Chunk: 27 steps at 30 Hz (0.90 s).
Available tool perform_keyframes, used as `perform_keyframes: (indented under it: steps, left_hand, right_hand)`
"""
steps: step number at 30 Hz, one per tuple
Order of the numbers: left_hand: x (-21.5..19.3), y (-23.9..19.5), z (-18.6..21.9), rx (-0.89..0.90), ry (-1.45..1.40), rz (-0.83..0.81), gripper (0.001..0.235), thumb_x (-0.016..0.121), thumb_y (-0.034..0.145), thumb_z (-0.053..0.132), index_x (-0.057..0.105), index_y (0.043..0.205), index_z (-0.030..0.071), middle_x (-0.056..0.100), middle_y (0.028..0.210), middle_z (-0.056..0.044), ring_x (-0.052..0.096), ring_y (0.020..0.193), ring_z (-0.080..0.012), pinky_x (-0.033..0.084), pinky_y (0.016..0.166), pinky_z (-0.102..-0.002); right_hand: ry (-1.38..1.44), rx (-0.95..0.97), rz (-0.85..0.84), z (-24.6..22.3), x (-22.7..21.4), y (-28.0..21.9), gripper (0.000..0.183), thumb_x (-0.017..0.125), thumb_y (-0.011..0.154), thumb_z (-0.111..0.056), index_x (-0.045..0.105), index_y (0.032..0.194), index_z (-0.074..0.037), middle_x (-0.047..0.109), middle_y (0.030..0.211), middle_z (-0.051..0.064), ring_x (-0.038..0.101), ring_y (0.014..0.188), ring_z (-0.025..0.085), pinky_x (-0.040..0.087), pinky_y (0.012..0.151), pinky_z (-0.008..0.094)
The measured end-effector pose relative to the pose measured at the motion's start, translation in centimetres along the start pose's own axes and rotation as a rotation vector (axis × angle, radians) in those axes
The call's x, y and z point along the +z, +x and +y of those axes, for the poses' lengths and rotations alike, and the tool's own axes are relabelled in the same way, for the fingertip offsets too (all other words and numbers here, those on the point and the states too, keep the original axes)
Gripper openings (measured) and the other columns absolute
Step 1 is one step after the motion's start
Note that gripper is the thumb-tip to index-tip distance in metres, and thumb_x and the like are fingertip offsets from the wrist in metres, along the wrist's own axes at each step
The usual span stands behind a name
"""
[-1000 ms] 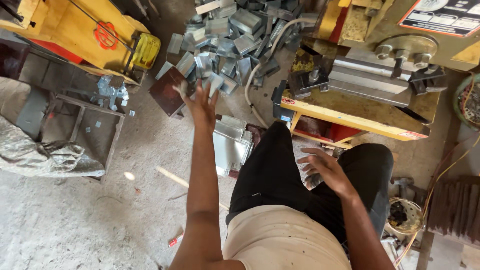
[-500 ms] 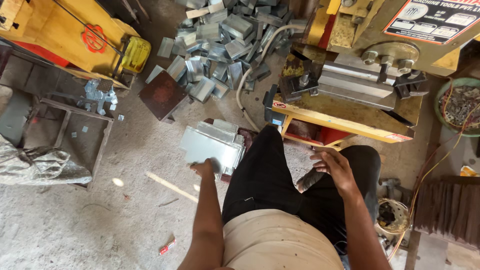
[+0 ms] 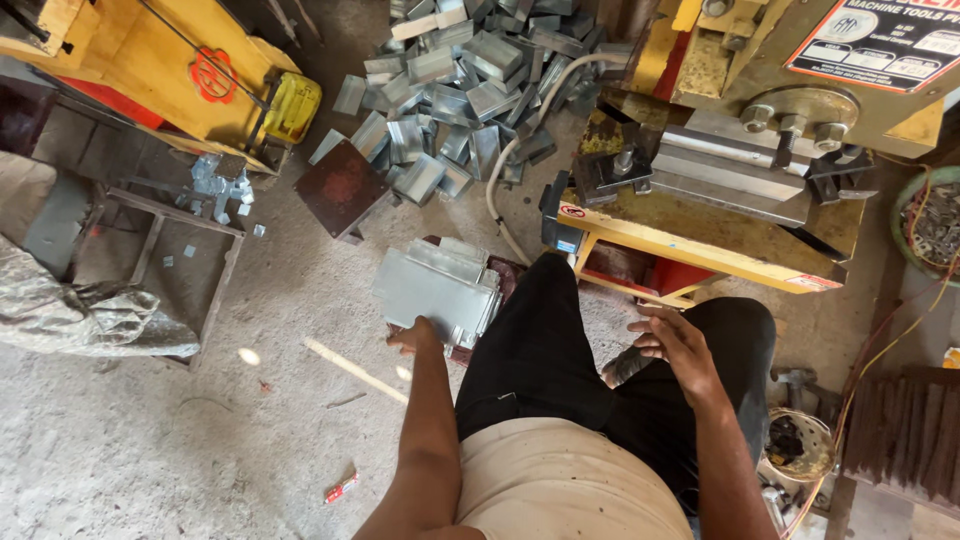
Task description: The person places metal sheets into a industrial press to bend them, and سپس removes and stacks the finished components.
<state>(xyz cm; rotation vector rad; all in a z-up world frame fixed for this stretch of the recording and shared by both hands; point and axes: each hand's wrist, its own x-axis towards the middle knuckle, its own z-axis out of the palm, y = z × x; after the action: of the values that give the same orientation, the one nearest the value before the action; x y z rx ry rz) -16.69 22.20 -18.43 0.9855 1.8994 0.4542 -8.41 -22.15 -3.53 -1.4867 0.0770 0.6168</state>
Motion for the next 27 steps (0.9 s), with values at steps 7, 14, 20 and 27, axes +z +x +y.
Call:
perform_keyframes:
  steps: [7,14,20,27]
  left_hand:
    - [-0.4,-0.6,1.7,0.116,-0.137,-0.083,0.080,0.075,0.089,0.015,0.020,0.146,0.005,0.039,0.138,-0.031,0.054,0.121,-0.0420,0.057,0.100,-0.050]
    - [2.0,-6.4,7.5,1.002,0.198,-0.232,0.066,0.060,0.102,0.006,0.018,0.153,0.000,0.071,0.092,-0.022,0.071,0.078,-0.0359,0.059,0.073,-0.047]
    - [-2.7,-16.8,11.3,1.630,-0.102,-0.752,0.012,0.053,0.108,0.007,0.055,0.118,0.001,0.073,0.105,-0.010,0.071,0.086,-0.0266,0.056,0.069,-0.039]
    - [-8.8,-28.9,13.0,2.727,-0.177,-0.913,0.016,0.061,0.105,0.040,0.060,0.119,0.031,0.069,0.133,-0.002,0.066,0.118,-0.0228,0.051,0.094,-0.046]
  right_hand:
    - [-0.027,0.001,0.003,0.2,0.0,-0.1,0.040,0.051,0.105,-0.026,0.061,0.136,-0.002,0.073,0.112,0.013,0.069,0.094,0.020,0.056,0.084,0.034]
    - [-0.059,0.045,0.006,0.3,0.8,-0.1,0.041,0.053,0.104,-0.028,0.063,0.134,-0.002,0.074,0.111,0.015,0.069,0.093,0.021,0.057,0.083,0.036]
    - [0.045,0.059,-0.049,-0.7,1.4,-0.5,0.051,0.049,0.104,-0.042,0.063,0.134,-0.004,0.074,0.112,0.016,0.069,0.093,0.024,0.057,0.086,0.038]
    - [0.919,0.071,-0.146,-2.5,-2.2,-1.9,0.071,0.050,0.095,-0.064,0.059,0.133,-0.006,0.074,0.113,0.016,0.072,0.093,0.033,0.056,0.079,0.046]
